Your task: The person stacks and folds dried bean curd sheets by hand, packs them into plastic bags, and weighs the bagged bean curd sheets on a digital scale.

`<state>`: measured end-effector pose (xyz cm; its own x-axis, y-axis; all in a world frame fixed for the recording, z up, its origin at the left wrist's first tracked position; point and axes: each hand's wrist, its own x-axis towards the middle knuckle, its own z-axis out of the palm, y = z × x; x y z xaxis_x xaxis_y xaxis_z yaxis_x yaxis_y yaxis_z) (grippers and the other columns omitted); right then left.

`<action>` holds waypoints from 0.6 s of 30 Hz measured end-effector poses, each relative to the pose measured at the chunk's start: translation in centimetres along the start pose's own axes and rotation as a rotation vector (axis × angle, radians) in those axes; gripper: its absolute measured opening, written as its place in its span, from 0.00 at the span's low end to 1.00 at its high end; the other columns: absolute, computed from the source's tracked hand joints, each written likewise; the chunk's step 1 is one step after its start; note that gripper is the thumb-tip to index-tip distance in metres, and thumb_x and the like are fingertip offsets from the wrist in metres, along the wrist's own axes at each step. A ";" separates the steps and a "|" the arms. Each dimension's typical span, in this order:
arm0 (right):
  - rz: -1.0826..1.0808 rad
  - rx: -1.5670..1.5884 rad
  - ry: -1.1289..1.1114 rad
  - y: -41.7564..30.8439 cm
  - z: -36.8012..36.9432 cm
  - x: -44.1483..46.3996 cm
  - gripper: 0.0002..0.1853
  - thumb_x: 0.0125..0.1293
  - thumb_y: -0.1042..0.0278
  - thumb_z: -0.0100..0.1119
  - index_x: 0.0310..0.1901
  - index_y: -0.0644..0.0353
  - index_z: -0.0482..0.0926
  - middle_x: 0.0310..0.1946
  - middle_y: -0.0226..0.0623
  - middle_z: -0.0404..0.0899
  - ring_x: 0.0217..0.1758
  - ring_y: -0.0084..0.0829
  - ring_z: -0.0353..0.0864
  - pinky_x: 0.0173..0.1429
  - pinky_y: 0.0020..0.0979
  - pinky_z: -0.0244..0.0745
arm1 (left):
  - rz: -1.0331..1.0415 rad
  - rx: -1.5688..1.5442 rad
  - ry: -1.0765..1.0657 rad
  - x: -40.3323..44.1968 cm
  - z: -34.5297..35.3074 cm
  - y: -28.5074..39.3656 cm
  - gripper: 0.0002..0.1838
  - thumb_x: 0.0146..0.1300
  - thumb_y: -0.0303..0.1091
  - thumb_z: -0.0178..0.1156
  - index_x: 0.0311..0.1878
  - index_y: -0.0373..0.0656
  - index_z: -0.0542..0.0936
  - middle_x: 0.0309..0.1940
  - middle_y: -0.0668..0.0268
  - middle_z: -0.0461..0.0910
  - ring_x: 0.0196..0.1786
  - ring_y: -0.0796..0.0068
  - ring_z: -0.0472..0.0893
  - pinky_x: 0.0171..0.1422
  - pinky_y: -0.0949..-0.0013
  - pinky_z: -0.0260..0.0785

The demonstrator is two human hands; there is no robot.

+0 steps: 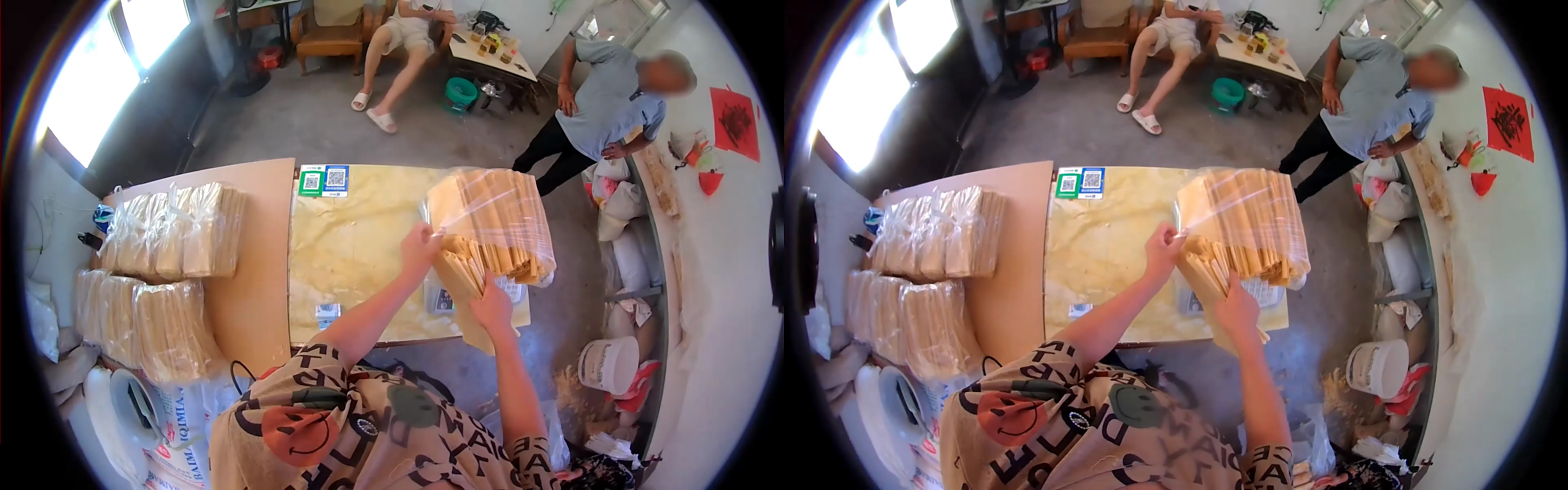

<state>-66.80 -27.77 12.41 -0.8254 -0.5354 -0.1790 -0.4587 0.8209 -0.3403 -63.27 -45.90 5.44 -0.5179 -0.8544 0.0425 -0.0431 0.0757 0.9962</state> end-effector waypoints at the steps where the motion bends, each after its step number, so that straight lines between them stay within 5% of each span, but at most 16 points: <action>1: 0.021 -0.022 -0.044 -0.3 -0.4 0.1 0.38 0.47 0.65 0.60 0.63 0.54 0.59 0.39 0.52 0.79 0.43 0.52 0.78 0.48 0.46 0.72 | 0.045 -0.037 0.018 -0.4 -0.1 0.3 0.12 0.57 0.35 0.64 0.28 0.41 0.70 0.15 0.72 0.65 0.20 0.82 0.62 0.23 0.74 0.56; 11: -0.031 -0.107 -0.120 0.0 -1.1 2.7 0.37 0.47 0.66 0.61 0.62 0.55 0.59 0.42 0.52 0.78 0.48 0.52 0.77 0.51 0.46 0.70 | 0.154 -0.014 0.120 -1.5 -0.1 2.0 0.11 0.59 0.33 0.62 0.28 0.41 0.70 0.14 0.68 0.64 0.19 0.80 0.63 0.24 0.72 0.58; 13: 0.001 -0.145 -0.187 -0.1 -1.6 3.8 0.40 0.46 0.66 0.62 0.63 0.55 0.58 0.44 0.52 0.78 0.49 0.52 0.77 0.52 0.46 0.70 | 0.148 0.139 0.012 -1.9 -0.6 2.6 0.09 0.58 0.38 0.60 0.31 0.42 0.74 0.22 0.57 0.74 0.26 0.58 0.76 0.32 0.62 0.67; 18: 0.051 -0.194 -0.300 -0.9 -3.6 5.5 0.38 0.50 0.67 0.55 0.66 0.51 0.55 0.47 0.55 0.77 0.53 0.52 0.75 0.55 0.44 0.69 | 0.294 0.135 0.023 -2.5 -0.6 2.1 0.07 0.57 0.34 0.59 0.30 0.42 0.73 0.24 0.56 0.74 0.28 0.54 0.76 0.32 0.60 0.66</action>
<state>-72.13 -30.77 15.06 -0.7291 -0.5033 -0.4638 -0.4968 0.8553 -0.1472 -61.57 -43.93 7.51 -0.5055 -0.7972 0.3300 -0.0082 0.3868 0.9221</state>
